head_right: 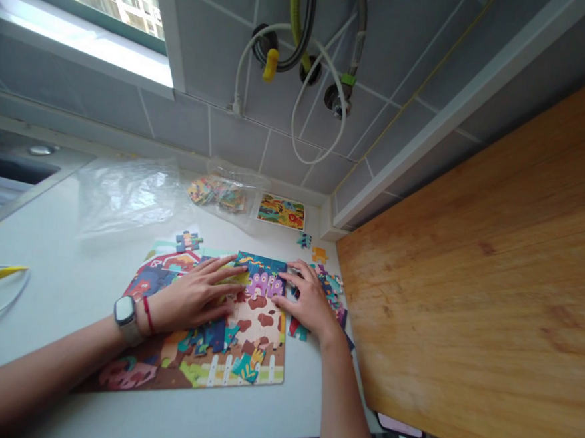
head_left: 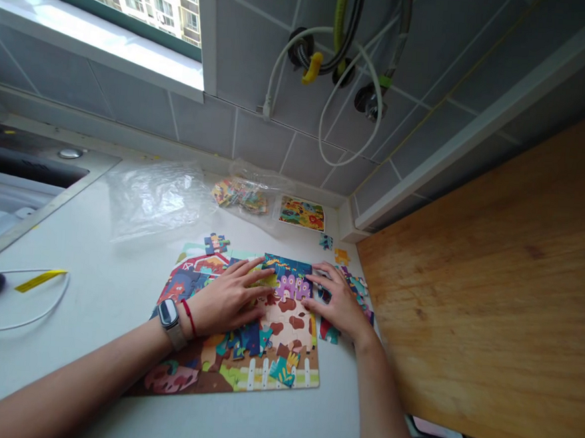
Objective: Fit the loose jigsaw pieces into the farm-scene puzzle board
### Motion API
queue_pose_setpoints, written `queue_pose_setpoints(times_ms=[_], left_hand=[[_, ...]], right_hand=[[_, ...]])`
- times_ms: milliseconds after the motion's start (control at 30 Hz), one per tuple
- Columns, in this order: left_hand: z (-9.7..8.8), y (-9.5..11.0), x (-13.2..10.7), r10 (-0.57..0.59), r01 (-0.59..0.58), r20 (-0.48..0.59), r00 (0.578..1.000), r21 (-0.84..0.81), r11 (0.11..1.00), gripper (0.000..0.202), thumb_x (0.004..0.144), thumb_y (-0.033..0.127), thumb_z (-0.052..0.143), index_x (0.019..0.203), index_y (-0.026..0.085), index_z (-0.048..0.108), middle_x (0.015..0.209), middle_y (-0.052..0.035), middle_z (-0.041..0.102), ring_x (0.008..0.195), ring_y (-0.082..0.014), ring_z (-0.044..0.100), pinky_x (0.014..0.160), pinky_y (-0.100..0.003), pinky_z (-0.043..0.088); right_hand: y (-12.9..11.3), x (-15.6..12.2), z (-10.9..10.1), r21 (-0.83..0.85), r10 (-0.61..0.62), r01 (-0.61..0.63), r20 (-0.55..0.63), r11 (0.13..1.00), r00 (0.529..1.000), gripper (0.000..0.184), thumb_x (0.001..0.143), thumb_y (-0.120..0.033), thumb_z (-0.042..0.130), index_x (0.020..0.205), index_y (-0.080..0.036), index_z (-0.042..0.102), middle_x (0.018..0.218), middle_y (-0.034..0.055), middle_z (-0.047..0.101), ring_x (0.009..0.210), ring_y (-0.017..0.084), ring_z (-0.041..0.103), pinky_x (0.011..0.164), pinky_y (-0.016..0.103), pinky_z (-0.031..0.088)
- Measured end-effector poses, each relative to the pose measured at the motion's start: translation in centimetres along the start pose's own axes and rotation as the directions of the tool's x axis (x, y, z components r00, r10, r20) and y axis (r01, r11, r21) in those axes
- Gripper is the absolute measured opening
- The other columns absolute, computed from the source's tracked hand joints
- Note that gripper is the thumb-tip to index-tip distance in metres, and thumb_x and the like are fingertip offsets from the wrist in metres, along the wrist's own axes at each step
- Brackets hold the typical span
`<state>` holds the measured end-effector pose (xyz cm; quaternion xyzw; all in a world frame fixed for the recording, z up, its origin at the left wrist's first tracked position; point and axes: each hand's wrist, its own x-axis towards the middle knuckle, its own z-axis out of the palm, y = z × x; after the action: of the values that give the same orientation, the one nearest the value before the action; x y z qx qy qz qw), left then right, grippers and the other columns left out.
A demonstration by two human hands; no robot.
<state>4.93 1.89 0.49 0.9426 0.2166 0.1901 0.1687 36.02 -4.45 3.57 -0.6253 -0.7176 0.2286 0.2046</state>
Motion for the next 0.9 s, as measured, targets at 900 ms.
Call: queue_pose_setpoints(times_ms=[900], left_hand=[[0.09,0.27,0.06,0.003,-0.003,-0.008,1.000,0.043,0.999,0.032,0.106,0.040,0.055,0.129,0.026,0.071,0.153,-0.0096,0.060,0.141,-0.0350,0.054,0.117,-0.057,0.043]], right_hand=[[-0.14,0.17,1.04,-0.016,-0.040,0.039,-0.074,0.999,0.996,0.037,0.090,-0.033,0.078,0.127,-0.028,0.077,0.148,0.0110,0.064,0.142,0.031,0.054,0.124,0.054,0.038]])
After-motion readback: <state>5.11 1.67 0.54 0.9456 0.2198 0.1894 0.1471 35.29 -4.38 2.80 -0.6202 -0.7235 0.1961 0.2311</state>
